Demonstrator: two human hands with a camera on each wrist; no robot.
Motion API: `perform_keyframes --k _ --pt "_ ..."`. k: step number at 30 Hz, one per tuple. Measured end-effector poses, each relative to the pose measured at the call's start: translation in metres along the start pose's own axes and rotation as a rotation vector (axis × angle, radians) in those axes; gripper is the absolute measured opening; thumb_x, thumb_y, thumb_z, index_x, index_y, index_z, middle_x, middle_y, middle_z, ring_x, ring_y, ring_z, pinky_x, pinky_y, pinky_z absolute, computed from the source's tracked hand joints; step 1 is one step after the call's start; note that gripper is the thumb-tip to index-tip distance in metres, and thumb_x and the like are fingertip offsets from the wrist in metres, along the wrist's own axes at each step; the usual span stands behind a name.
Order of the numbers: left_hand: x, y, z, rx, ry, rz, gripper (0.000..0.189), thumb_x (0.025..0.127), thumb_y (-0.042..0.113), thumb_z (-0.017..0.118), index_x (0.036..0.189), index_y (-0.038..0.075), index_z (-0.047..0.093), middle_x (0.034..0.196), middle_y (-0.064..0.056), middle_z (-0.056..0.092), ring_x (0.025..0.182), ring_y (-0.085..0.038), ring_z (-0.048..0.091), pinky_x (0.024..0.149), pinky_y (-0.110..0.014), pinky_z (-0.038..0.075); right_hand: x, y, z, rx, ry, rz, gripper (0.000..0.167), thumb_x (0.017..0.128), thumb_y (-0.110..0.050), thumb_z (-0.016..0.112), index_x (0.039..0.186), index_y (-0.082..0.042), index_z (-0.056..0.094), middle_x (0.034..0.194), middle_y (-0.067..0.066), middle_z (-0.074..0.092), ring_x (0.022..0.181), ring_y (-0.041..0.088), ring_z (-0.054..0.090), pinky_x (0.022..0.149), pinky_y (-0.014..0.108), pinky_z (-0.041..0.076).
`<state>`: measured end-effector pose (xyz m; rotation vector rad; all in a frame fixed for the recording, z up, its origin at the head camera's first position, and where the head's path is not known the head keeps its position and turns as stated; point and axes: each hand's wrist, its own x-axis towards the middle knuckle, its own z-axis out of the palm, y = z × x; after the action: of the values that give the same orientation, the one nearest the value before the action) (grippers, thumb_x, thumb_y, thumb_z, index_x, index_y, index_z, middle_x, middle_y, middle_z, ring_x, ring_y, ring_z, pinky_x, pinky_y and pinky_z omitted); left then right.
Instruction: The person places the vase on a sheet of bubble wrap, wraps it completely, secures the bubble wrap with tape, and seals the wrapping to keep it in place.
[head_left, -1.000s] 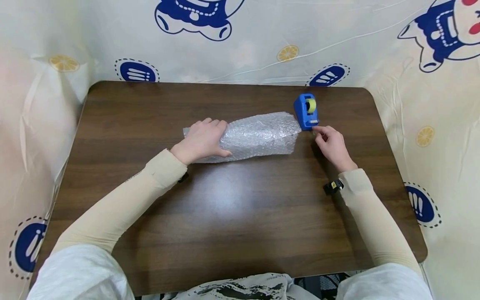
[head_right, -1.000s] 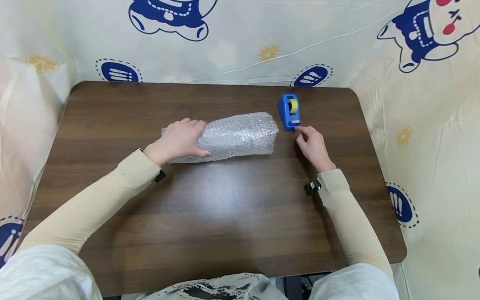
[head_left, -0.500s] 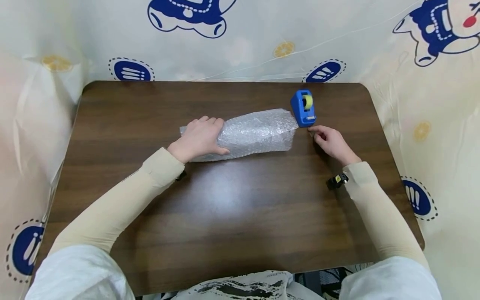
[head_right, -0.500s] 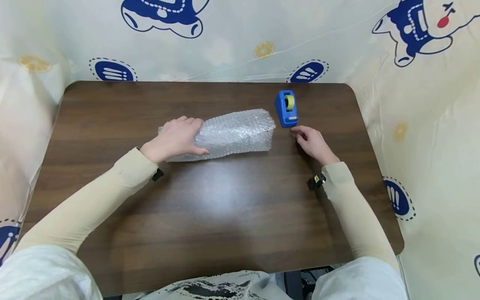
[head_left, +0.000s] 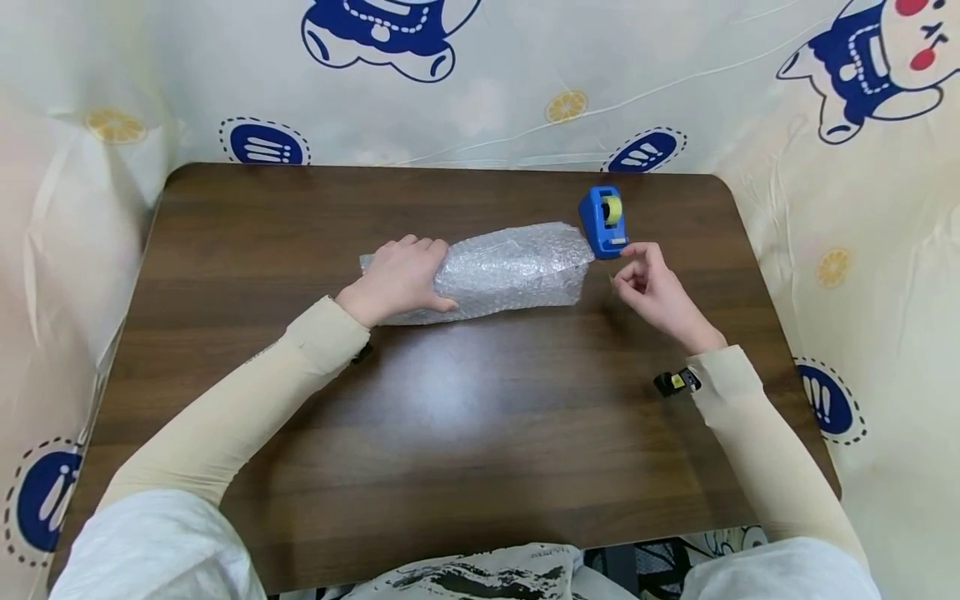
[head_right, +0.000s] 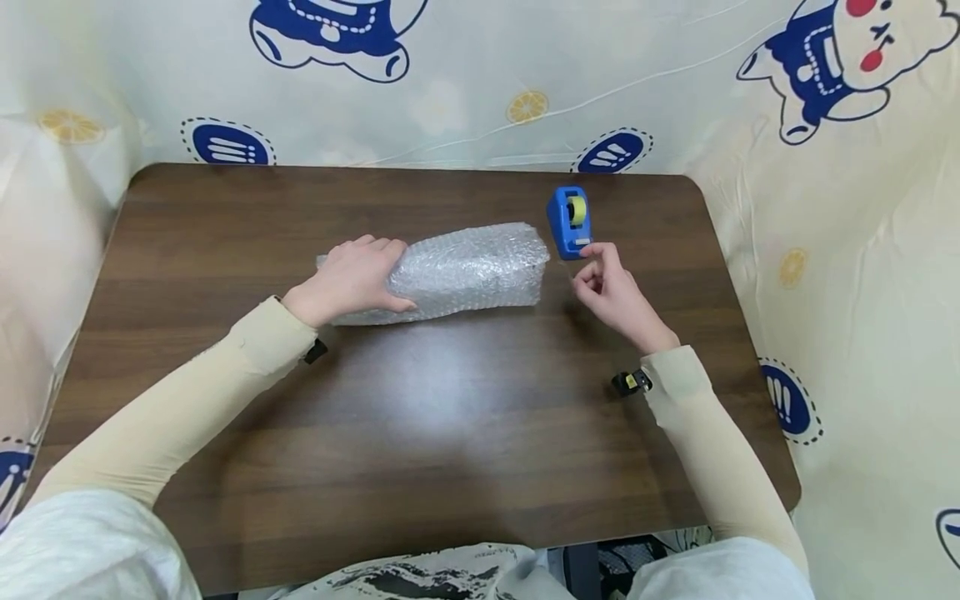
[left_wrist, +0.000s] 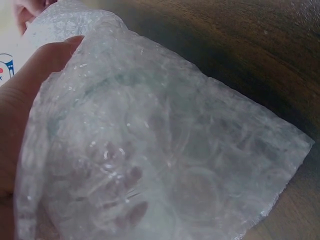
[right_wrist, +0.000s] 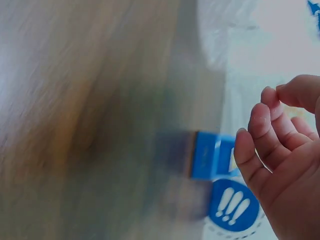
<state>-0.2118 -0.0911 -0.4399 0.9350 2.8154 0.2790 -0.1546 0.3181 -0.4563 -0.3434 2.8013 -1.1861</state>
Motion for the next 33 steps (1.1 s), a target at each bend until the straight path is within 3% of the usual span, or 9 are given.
perform_keyframes --k 4,7,12,19,25,29,33 --pt "-0.002 0.0 -0.001 -0.001 0.002 0.002 0.073 0.078 0.055 0.086 0.121 0.001 0.062 0.112 -0.015 0.07 0.1 -0.038 0.063 0.081 -0.049 0.054 -0.003 -0.019 -0.002 0.02 0.045 -0.048 0.042 0.099 0.003 0.064 0.136 0.002 0.042 0.102 0.02 0.069 0.086 0.01 0.056 0.078 0.011 0.046" --pt "-0.002 0.0 -0.001 0.002 0.008 0.007 0.074 0.078 0.055 0.086 0.121 0.0 0.062 0.113 -0.016 0.07 0.101 -0.038 0.063 0.081 -0.05 0.055 -0.006 -0.034 -0.005 0.095 0.074 -0.097 0.03 0.099 0.003 0.063 0.126 0.002 0.051 0.101 0.017 0.068 0.085 0.013 0.058 0.075 0.015 0.049" --pt "-0.002 0.001 -0.003 0.007 0.015 0.005 0.074 0.077 0.055 0.086 0.121 0.0 0.062 0.114 -0.017 0.07 0.102 -0.038 0.063 0.081 -0.051 0.055 -0.013 -0.06 -0.006 0.232 0.014 -0.124 0.016 0.103 -0.003 0.061 0.118 0.0 0.066 0.106 0.013 0.069 0.089 0.017 0.064 0.079 0.02 0.055" --pt "-0.002 0.001 -0.002 0.007 0.005 -0.003 0.076 0.078 0.056 0.085 0.124 0.001 0.062 0.118 -0.016 0.07 0.103 -0.038 0.063 0.082 -0.051 0.055 -0.013 -0.091 0.001 0.35 -0.087 -0.154 0.024 0.108 -0.011 0.055 0.121 0.002 0.071 0.111 0.017 0.074 0.095 0.02 0.069 0.087 0.024 0.058" --pt "-0.003 0.001 -0.003 0.002 -0.004 -0.014 0.077 0.077 0.056 0.086 0.125 0.001 0.062 0.117 -0.016 0.07 0.102 -0.037 0.063 0.081 -0.052 0.054 -0.007 -0.109 0.006 0.359 -0.159 -0.191 0.045 0.115 -0.024 0.035 0.133 0.002 0.067 0.12 0.02 0.072 0.098 0.032 0.064 0.087 0.027 0.055" --pt "-0.002 0.0 -0.002 -0.004 -0.008 -0.005 0.078 0.077 0.057 0.085 0.126 0.0 0.062 0.118 -0.016 0.07 0.103 -0.038 0.063 0.082 -0.052 0.055 -0.005 -0.116 0.011 0.349 -0.219 -0.195 0.037 0.11 -0.008 0.044 0.14 0.0 0.062 0.126 0.021 0.069 0.096 0.031 0.063 0.086 0.029 0.056" --pt "-0.001 0.0 -0.003 -0.006 -0.016 -0.002 0.078 0.078 0.057 0.085 0.127 0.001 0.062 0.119 -0.016 0.07 0.103 -0.037 0.063 0.082 -0.052 0.055 -0.001 -0.121 0.018 0.276 -0.226 -0.181 0.035 0.103 0.0 0.058 0.135 -0.006 0.068 0.124 0.013 0.072 0.091 0.029 0.067 0.083 0.028 0.058"
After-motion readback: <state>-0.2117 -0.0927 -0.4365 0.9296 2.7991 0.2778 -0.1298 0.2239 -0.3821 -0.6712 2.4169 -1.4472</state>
